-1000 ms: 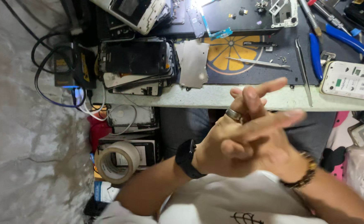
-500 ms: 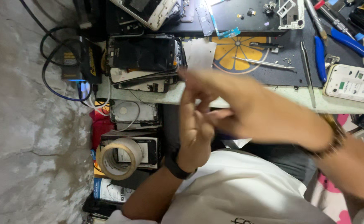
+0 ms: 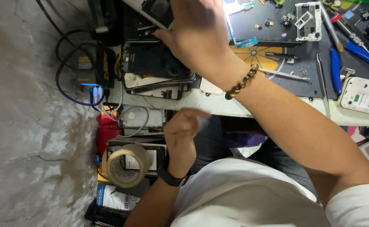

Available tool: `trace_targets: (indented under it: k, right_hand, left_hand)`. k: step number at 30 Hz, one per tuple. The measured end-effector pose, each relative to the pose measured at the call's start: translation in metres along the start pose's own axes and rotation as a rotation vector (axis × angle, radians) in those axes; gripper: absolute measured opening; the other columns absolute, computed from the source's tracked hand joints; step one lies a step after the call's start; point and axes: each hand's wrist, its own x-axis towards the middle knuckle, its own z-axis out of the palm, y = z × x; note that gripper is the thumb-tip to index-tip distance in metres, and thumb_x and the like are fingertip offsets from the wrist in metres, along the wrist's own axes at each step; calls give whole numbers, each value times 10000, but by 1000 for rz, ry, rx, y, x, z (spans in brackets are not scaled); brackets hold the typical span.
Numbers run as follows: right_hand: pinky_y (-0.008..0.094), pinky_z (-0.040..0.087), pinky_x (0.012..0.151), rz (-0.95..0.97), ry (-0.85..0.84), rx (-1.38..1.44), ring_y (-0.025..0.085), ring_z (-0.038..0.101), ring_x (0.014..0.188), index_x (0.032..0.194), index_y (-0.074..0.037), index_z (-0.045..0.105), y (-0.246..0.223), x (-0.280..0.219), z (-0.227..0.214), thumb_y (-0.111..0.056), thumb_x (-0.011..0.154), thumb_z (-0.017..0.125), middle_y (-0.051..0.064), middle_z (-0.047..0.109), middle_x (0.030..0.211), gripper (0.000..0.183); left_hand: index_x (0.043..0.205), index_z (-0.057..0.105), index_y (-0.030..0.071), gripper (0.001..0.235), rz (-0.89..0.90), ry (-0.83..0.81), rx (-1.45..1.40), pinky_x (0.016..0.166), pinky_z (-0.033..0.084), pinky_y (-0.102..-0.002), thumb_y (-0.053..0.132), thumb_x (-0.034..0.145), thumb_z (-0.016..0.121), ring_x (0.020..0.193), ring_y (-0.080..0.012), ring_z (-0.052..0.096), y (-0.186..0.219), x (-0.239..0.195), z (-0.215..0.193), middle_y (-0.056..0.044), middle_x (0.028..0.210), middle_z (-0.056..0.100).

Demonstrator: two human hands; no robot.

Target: The person disassembles a white smartphone, removes the back cover and internal components, and uses a screwdriver to unscrew parts of another phone. The person handles multiple phone parts and tools on a cluttered workbench.

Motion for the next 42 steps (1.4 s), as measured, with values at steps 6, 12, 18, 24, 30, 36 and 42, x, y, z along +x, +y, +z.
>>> trace_targets:
  k: [6, 12, 18, 24, 30, 36, 42]
  right_hand:
    - [441, 456, 845, -24, -23, -24, 320, 590, 919, 1247, -2, 550, 5, -10, 8, -276, 847, 914, 79, 615, 867, 606]
    - [460, 469, 957, 50, -36, 61, 373, 583, 1050, 1327, 19, 520, -2, -10, -22, -244, 898, 909, 170, 597, 1133, 637]
    - [443, 483, 1087, 223, -129, 332, 414, 579, 1269, 1382, 8, 515, -24, -76, -103, -172, 936, 888, 214, 562, 1420, 608]
    - [521, 453, 1141, 377, -253, 297, 435, 589, 1282, 1297, 3, 573, -28, -146, -164, -233, 799, 890, 214, 584, 1396, 636]
    - [575, 343, 1198, 388, -389, 23, 411, 536, 1378, 1280, 11, 607, -7, -181, -184, -204, 845, 843, 242, 568, 1443, 540]
    - [592, 286, 1225, 374, -429, -39, 408, 437, 1470, 1322, -18, 615, -9, -189, -178, -143, 874, 802, 231, 494, 1531, 501]
    - [600, 298, 1237, 386, -421, -13, 413, 445, 1472, 1349, -26, 604, -12, -194, -177, -133, 895, 784, 228, 499, 1534, 500]
  left_hand:
    - [1316, 620, 54, 306, -121, -10, 351, 839, 453, -217, 153, 1036, 696, 963, -48, 564, 8, 19, 11, 19, 1083, 592]
    - [1316, 631, 55, 306, -168, -1, 387, 887, 494, -240, 124, 1030, 713, 1065, -77, 610, -4, 25, 8, -1, 1147, 642]
    - [1445, 469, 47, 595, -178, -17, 77, 920, 510, -261, 448, 1045, 651, 1097, -122, 645, -8, 20, -2, -22, 1213, 630]
    - [1295, 524, 68, 579, -182, 131, 195, 708, 449, -192, 562, 998, 586, 835, -58, 584, -25, 4, 7, 1, 988, 626]
    - [750, 371, 112, 499, -17, 99, 404, 641, 307, -243, 98, 1077, 748, 669, -15, 316, -26, 0, 22, 42, 703, 420]
    - [790, 432, 91, 368, 369, -86, 823, 559, 268, -275, 58, 984, 743, 609, -85, 330, 35, 1, 23, -3, 693, 422]
    - [877, 471, 101, 313, 450, -7, 1267, 658, 304, -313, 124, 971, 768, 733, -130, 382, 80, 32, -28, -20, 817, 461]
